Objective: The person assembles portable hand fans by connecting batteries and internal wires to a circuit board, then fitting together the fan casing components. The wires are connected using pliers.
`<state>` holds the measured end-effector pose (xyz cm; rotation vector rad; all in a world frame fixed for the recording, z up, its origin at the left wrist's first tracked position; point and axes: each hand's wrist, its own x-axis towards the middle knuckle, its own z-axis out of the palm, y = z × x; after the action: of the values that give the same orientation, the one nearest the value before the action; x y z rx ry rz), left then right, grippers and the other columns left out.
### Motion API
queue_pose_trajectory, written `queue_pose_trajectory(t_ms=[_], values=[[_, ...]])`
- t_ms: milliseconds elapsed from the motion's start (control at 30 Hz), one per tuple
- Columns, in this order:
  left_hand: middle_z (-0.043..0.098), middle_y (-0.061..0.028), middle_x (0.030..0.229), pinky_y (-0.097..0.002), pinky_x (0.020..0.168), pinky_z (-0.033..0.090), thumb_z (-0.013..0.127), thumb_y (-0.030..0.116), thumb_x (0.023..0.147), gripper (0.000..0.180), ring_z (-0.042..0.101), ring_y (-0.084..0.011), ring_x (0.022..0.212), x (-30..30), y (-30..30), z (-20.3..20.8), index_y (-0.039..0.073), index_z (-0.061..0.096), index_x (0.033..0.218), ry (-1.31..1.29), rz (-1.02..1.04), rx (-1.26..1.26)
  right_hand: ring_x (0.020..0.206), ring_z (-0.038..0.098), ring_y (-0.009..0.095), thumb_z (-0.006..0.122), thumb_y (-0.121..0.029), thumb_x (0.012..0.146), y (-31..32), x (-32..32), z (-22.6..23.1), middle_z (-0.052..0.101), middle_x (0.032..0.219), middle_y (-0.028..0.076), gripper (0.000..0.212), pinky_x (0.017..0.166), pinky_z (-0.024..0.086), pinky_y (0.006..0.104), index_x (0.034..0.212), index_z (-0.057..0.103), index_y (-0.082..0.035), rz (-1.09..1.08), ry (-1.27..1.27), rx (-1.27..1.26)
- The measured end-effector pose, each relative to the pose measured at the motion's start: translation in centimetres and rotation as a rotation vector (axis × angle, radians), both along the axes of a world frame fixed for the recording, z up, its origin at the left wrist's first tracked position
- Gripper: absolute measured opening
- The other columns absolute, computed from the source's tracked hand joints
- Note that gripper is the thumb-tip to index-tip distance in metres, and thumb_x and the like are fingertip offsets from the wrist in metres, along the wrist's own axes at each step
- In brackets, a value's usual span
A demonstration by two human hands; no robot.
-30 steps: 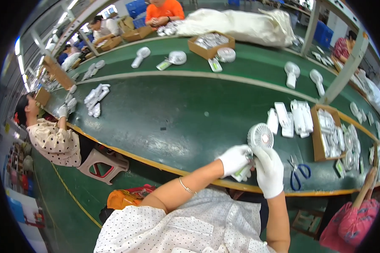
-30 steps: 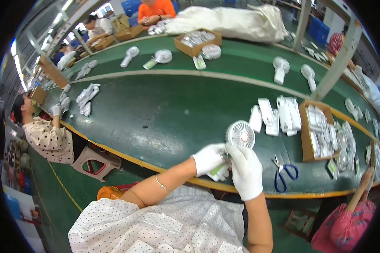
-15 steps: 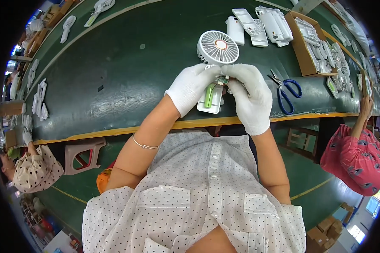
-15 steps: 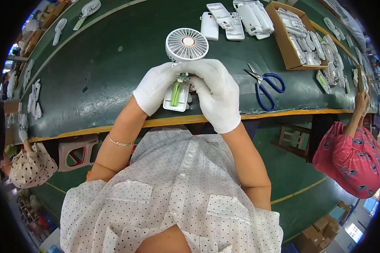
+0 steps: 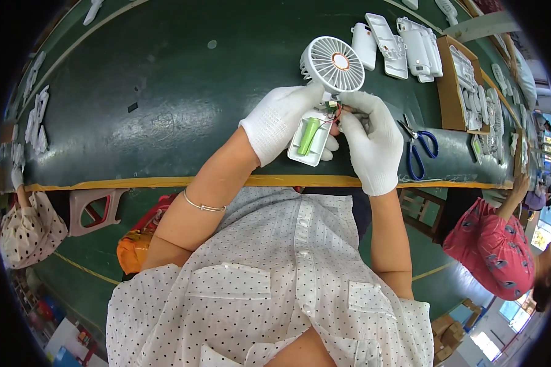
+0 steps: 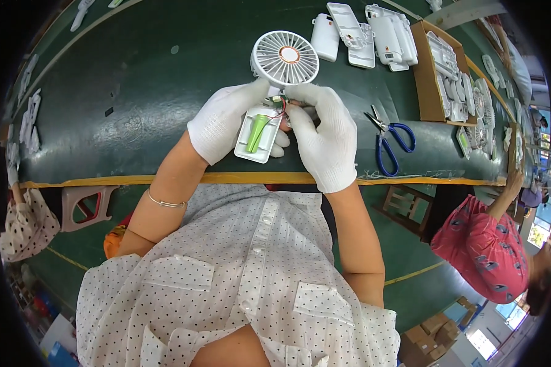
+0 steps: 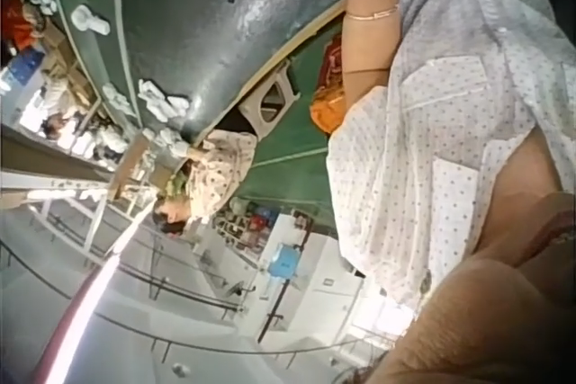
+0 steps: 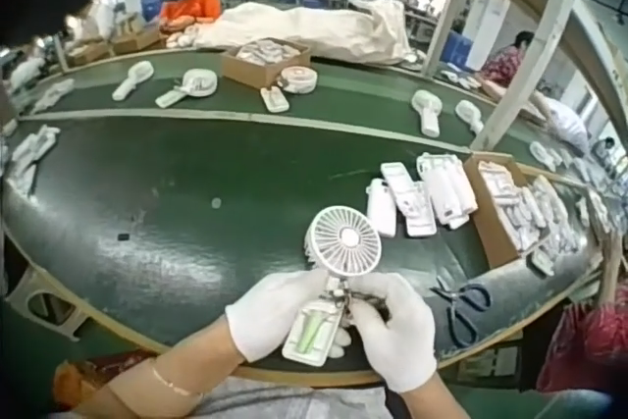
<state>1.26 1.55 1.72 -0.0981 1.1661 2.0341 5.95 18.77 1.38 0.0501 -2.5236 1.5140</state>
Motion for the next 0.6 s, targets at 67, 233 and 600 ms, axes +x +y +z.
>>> queue_pose_trajectory(t_ms=[67,233,600], values=[[0.069,-0.0171,0.092,-0.0382,0.062,0.063,0.051,0.036,0.102,0.043,0.072,-0.0275,0.072,-0.02,-0.13,0.07,-0.004,0.059,0.111,-0.015,0.01,0.014,0.081,0.062,0.008,0.063,0.006,0.088,-0.16,-0.03,-0.1,0.067,0.097,0.004,0.024,0.076,0.051,0.0234,0.111,0.067,0.0,-0.008,0.043,0.011],[0.069,-0.018,0.093,-0.0367,0.064,0.062,0.05,0.031,0.1,0.038,0.073,-0.0265,0.072,0.0,-0.08,-0.01,-0.005,0.06,0.11,0.034,0.036,-0.015,0.076,0.062,0.013,0.065,0.008,0.084,-0.55,-0.19,0.03,0.065,0.091,0.007,0.028,0.07,0.049,0.0255,0.108,0.071,-0.005,0.047,0.187,0.202],[0.07,-0.0147,0.101,-0.0317,0.074,0.062,0.046,0.03,0.104,0.037,0.073,-0.0215,0.085,-0.29,-0.36,-0.31,-0.003,0.061,0.111,0.062,-0.023,-0.051,0.077,0.062,0.019,0.065,0.009,0.082,-0.33,-0.41,-0.12,0.065,0.089,0.009,0.031,0.07,0.049,0.0288,0.108,0.074,-0.005,0.077,0.308,0.346]])
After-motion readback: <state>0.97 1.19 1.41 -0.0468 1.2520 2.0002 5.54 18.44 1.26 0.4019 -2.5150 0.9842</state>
